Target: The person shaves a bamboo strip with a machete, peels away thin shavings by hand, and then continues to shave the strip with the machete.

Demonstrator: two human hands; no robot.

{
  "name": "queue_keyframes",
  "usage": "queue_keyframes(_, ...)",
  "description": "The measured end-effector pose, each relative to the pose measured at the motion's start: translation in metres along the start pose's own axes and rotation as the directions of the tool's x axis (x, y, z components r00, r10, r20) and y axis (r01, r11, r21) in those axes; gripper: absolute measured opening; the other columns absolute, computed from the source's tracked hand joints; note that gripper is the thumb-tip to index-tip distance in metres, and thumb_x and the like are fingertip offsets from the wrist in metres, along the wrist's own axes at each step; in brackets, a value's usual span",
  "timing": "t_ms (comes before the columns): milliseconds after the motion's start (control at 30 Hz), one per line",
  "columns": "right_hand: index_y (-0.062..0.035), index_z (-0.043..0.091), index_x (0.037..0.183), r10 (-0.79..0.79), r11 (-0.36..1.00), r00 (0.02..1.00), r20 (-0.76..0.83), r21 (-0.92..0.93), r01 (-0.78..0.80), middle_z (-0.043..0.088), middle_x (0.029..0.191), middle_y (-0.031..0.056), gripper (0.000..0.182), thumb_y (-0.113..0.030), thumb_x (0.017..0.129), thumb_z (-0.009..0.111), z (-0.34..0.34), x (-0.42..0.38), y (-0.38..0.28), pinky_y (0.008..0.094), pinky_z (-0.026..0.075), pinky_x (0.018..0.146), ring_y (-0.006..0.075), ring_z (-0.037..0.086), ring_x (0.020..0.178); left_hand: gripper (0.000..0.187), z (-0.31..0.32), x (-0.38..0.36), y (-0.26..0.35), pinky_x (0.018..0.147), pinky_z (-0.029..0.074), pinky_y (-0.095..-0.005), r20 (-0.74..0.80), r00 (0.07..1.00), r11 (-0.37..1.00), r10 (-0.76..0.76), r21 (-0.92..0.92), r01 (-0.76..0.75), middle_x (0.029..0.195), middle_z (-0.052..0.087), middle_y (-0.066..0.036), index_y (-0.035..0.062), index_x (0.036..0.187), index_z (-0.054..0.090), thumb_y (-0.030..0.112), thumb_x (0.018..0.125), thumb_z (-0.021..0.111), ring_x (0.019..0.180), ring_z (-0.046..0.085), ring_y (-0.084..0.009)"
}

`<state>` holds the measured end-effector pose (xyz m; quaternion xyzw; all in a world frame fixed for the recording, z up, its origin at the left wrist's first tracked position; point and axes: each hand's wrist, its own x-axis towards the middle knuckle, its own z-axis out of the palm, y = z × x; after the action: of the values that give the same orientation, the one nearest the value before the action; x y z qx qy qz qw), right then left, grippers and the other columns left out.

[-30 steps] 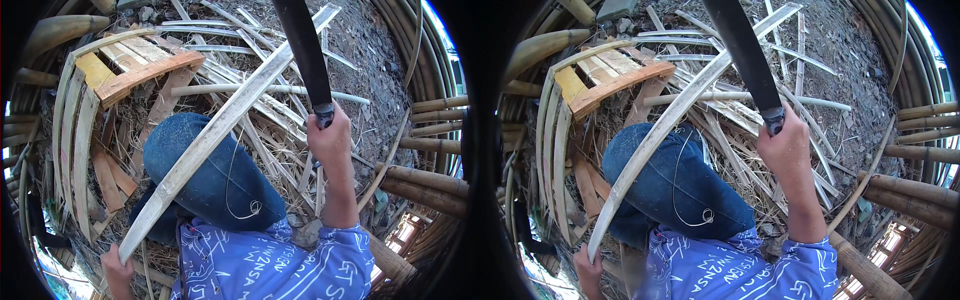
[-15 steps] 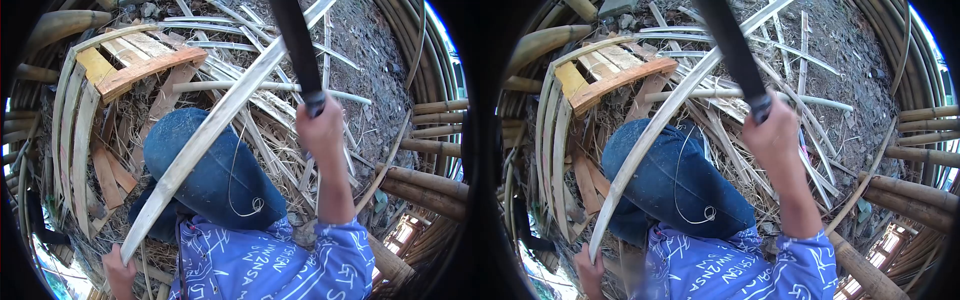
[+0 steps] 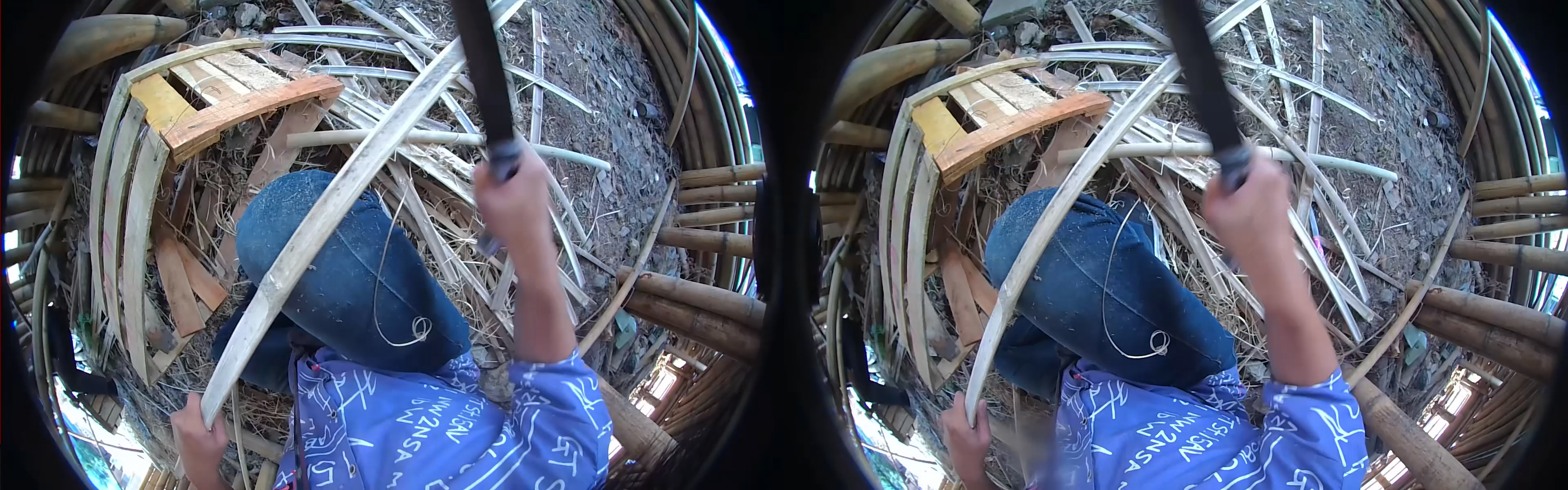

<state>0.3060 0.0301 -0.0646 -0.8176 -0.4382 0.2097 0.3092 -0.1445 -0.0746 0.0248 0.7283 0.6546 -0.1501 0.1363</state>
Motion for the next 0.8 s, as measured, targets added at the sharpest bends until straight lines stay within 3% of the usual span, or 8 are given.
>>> queue_keyframes(100, 0.0037, 0.058, 0.086, -0.142, 0.989, 0.990, -0.023, 0.041, 0.143, 0.059, 0.068, 0.0244, 0.017, -0.003, 0.072, 0.053, -0.009, -0.002, 0.006, 0.0423, 0.048, 0.064, 0.0404, 0.061, 0.067, 0.039, -0.005, -0.003, 0.000, 0.070, 0.039, -0.0450, 0.026, 1.000, 1.000, -0.015, -0.004, 0.015, 0.074, 0.056, -0.020, -0.0021, 0.106, 0.053, 0.005, 0.069, 0.063, 0.071, 0.050, -0.0403)
queue_keyframes(200, 0.0029, 0.058, 0.086, 0.152, 0.988, 0.987, 0.050, 0.004, -0.152, 0.060, 0.072, 0.0244, 0.020, -0.008, 0.070, 0.058, -0.011, 0.013, -0.005, 0.0424, 0.048, 0.066, 0.0404, 0.062, 0.071, 0.037, -0.007, 0.001, 0.009, 0.070, 0.039, -0.0450, 0.039, 0.999, 0.999, -0.029, -0.017, 0.030, 0.075, 0.056, -0.021, -0.0031, 0.106, 0.052, 0.006, 0.071, 0.063, 0.073, 0.050, -0.0400)
queue_keyframes(333, 0.0022, 0.060, 0.100, -0.107, 0.994, 0.992, 0.066, -0.027, 0.109, 0.063, 0.076, 0.0220, 0.030, -0.008, 0.071, 0.058, 0.001, 0.003, 0.020, 0.0419, 0.050, 0.066, 0.0376, 0.064, 0.072, 0.032, 0.000, -0.006, 0.005, 0.064, 0.037, -0.0463, -0.062, 0.998, 1.000, 0.010, -0.001, -0.010, 0.070, 0.051, -0.022, -0.0023, 0.105, 0.053, 0.022, 0.087, 0.062, 0.069, 0.047, -0.0413)
queue_keyframes(467, 0.0017, 0.061, 0.095, 0.144, 0.985, 0.985, 0.099, 0.080, -0.152, 0.062, 0.073, 0.0204, 0.026, -0.007, 0.071, 0.057, 0.003, 0.008, 0.005, 0.0400, 0.048, 0.062, 0.0367, 0.062, 0.066, 0.027, -0.012, 0.003, 0.021, 0.064, 0.037, -0.0457, 0.057, 0.998, 1.000, -0.012, -0.022, 0.013, 0.070, 0.050, -0.022, 0.0003, 0.102, 0.053, 0.020, 0.086, 0.062, 0.068, 0.047, -0.0398)
queue_keyframes(500, 0.0016, 0.060, 0.091, -0.183, 0.982, 0.983, 0.009, 0.043, 0.183, 0.061, 0.069, 0.0193, 0.022, -0.007, 0.071, 0.057, 0.011, -0.006, 0.006, 0.0387, 0.047, 0.060, 0.0340, 0.061, 0.062, 0.027, -0.008, 0.000, 0.020, 0.064, 0.037, -0.0457, 0.052, 0.998, 0.999, -0.018, -0.027, 0.019, 0.070, 0.050, -0.022, 0.0003, 0.102, 0.053, 0.020, 0.086, 0.062, 0.068, 0.047, -0.0398)
queue_keyframes(567, 0.0019, 0.060, 0.092, -0.232, 0.972, 0.972, 0.041, -0.018, 0.233, 0.060, 0.067, 0.0198, 0.024, -0.007, 0.070, 0.056, 0.005, 0.001, 0.020, 0.0386, 0.048, 0.062, 0.0334, 0.061, 0.062, 0.033, -0.004, -0.003, 0.009, 0.067, 0.040, -0.0462, 0.028, 0.996, 0.996, -0.085, -0.014, 0.085, 0.073, 0.055, -0.022, 0.0004, 0.103, 0.053, 0.007, 0.072, 0.064, 0.070, 0.050, -0.0393)
queue_keyframes(700, 0.0013, 0.061, 0.100, 0.132, 0.991, 0.987, 0.089, -0.023, -0.130, 0.060, 0.070, 0.0226, 0.032, -0.005, 0.069, 0.056, -0.001, 0.013, -0.002, 0.0395, 0.048, 0.069, 0.0377, 0.063, 0.070, 0.033, -0.005, -0.005, 0.009, 0.067, 0.040, -0.0468, -0.002, 0.997, 0.995, -0.083, -0.046, 0.083, 0.074, 0.055, -0.022, 0.0015, 0.104, 0.054, 0.010, 0.073, 0.064, 0.072, 0.050, -0.0403)
queue_keyframes(800, 0.0018, 0.060, 0.092, -0.137, 0.988, 0.979, 0.150, 0.093, 0.124, 0.061, 0.069, 0.0205, 0.024, -0.004, 0.070, 0.055, 0.001, -0.005, 0.005, 0.0396, 0.048, 0.067, 0.0360, 0.064, 0.070, 0.033, -0.005, 0.001, 0.003, 0.066, 0.041, -0.0457, 0.042, 0.998, 0.999, -0.055, 0.000, 0.055, 0.073, 0.056, -0.022, -0.0003, 0.105, 0.054, 0.011, 0.076, 0.065, 0.070, 0.051, -0.0399)
